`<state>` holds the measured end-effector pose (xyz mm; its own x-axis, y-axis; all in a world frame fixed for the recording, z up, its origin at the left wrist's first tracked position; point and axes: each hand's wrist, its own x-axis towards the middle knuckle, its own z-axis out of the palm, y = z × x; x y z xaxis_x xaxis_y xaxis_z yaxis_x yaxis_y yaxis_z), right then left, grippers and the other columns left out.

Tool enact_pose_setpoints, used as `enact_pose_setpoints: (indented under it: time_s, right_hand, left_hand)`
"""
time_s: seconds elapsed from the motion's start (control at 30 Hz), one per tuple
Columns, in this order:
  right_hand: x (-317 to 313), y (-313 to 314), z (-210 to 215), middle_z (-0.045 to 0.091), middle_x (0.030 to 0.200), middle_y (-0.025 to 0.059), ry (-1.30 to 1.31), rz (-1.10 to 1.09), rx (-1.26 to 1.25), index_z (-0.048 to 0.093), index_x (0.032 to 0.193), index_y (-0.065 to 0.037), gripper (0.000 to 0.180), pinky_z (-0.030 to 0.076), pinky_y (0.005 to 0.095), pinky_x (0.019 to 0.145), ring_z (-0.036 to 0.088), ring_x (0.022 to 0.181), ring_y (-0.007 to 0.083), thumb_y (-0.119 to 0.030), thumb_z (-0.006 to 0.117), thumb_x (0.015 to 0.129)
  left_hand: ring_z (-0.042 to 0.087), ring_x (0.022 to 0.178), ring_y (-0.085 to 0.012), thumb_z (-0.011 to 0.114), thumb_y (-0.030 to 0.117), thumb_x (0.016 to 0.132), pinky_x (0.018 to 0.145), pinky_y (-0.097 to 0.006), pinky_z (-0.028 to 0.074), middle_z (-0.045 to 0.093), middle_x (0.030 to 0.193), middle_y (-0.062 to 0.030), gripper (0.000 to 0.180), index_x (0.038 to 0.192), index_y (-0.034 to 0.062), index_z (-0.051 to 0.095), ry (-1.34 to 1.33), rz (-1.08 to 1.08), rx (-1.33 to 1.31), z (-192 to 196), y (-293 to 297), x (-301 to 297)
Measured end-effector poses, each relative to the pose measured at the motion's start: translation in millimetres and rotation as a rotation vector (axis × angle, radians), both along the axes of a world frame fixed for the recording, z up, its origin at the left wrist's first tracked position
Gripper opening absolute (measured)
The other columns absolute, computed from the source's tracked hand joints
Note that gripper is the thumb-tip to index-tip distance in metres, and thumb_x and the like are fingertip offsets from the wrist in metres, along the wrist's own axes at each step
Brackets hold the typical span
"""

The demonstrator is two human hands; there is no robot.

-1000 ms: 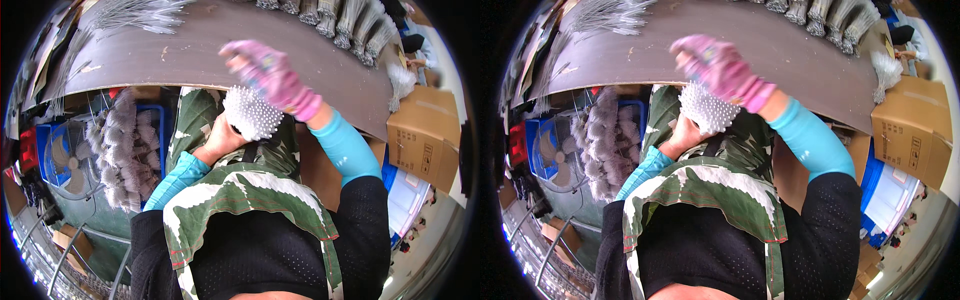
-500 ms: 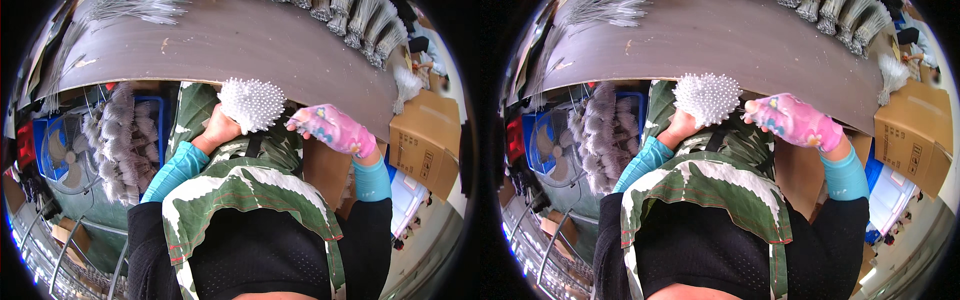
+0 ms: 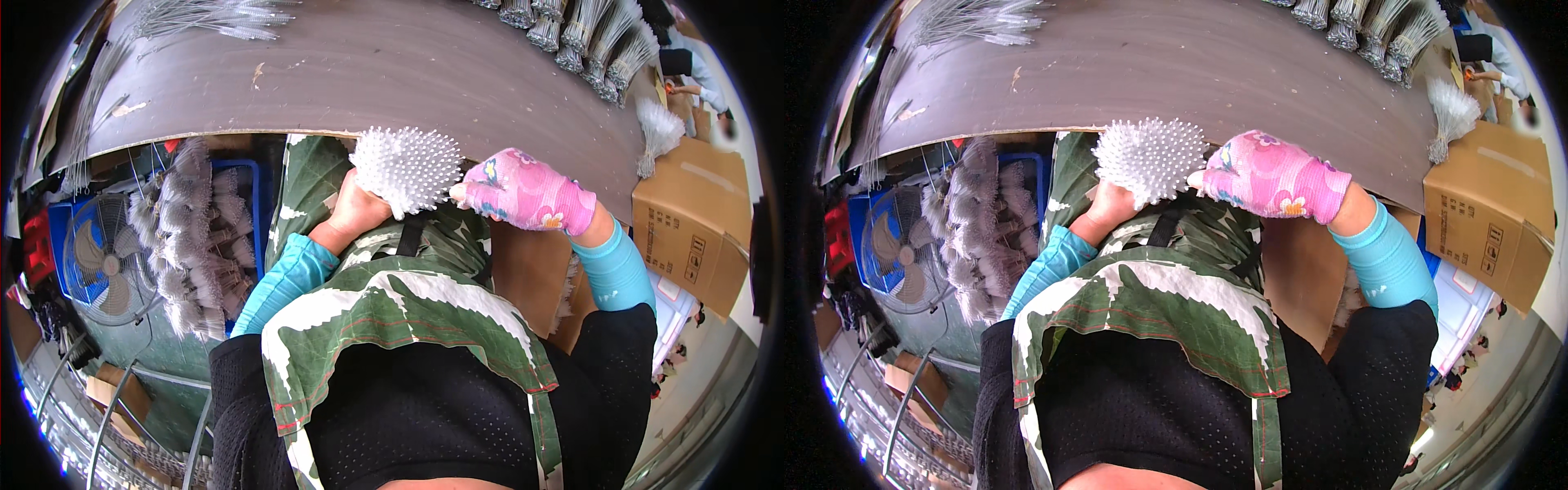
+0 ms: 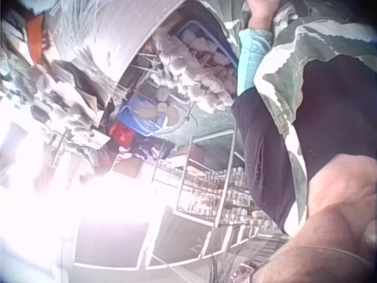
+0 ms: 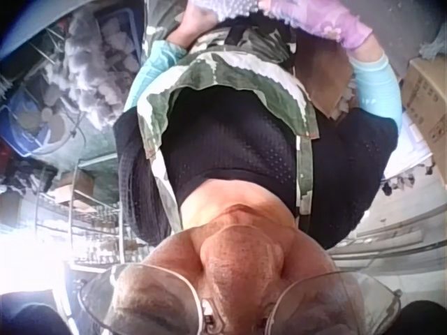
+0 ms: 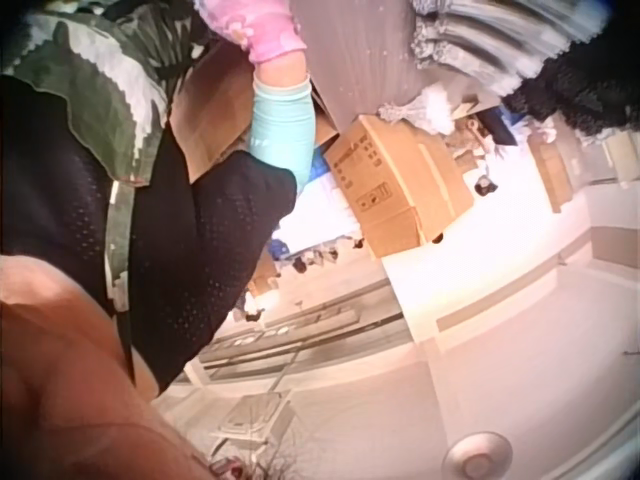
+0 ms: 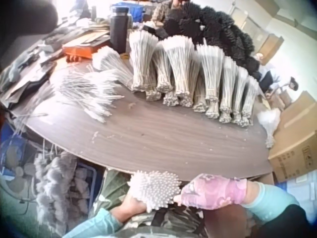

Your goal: Assembling industrial brushes by gathering bristles and securing them with metal wires and a tool.

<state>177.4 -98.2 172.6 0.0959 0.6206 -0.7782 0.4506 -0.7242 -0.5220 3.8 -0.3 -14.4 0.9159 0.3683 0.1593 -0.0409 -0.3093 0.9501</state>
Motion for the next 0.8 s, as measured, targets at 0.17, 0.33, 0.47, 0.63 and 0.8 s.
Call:
enact_pose_setpoints:
  time_s: [0.17,0.33,0.47,0.63,0.8]
  right_hand:
    - [-0.4,-3.6,-4.5,0.058,0.063,0.0031,-0.072,0.118,0.118,0.066,0.082,0.0,0.033,0.043,0.0254,0.058,0.05,0.059,0.0085,-0.03,0.055,0.09]
    - [-8.7,-13.0,4.3,0.06,0.071,0.002,0.154,-0.22,0.064,0.063,0.084,0.0,0.033,0.043,0.027,0.061,0.051,0.062,0.01,-0.03,0.053,0.091]
    - [-16.9,-16.6,4.8,0.061,0.077,-0.0004,0.178,-0.221,-0.036,0.063,0.088,-0.001,0.031,0.042,0.0223,0.06,0.049,0.064,0.0064,-0.03,0.052,0.092]
    - [-17.3,-32.9,-2.6,0.054,0.062,0.0059,-0.076,-0.057,0.148,0.062,0.084,0.0,0.034,0.041,0.03,0.059,0.049,0.058,0.0135,-0.031,0.051,0.093]
    - [-26.6,-44.4,-2.0,0.055,0.063,0.0068,0.076,-0.294,0.107,0.061,0.084,0.0,0.03,0.042,0.0309,0.06,0.05,0.059,0.0143,-0.027,0.051,0.093]
  left_hand:
    - [0.063,0.096,-0.0221,0.071,0.014,0.073,0.086,-0.033,0.047,0.067,0.099,-0.0081,0.029,0.1,0.0057,0.065,0.004,0.031,-0.175,0.0,-4.0,2.2]
    - [0.062,0.095,-0.0294,0.07,0.017,0.073,0.083,-0.035,0.048,0.063,0.105,-0.0122,0.038,0.108,0.006,0.06,0.009,0.101,0.06,-6.5,-11.9,5.5]
    - [0.059,0.099,-0.0335,0.072,0.022,0.07,0.082,-0.037,0.048,0.061,0.104,-0.0147,0.049,0.114,0.0068,0.054,0.208,0.14,0.014,0.5,-16.9,4.3]
    - [0.059,0.099,-0.0336,0.072,0.022,0.07,0.082,-0.038,0.048,0.06,0.108,-0.0148,0.052,0.116,0.0073,0.052,0.261,0.14,0.056,12.8,-17.4,8.2]
    - [0.059,0.099,-0.034,0.071,0.023,0.071,0.082,-0.038,0.048,0.06,0.108,-0.0153,0.052,0.117,0.0071,0.052,0.296,0.146,0.023,12.2,-17.6,6.9]
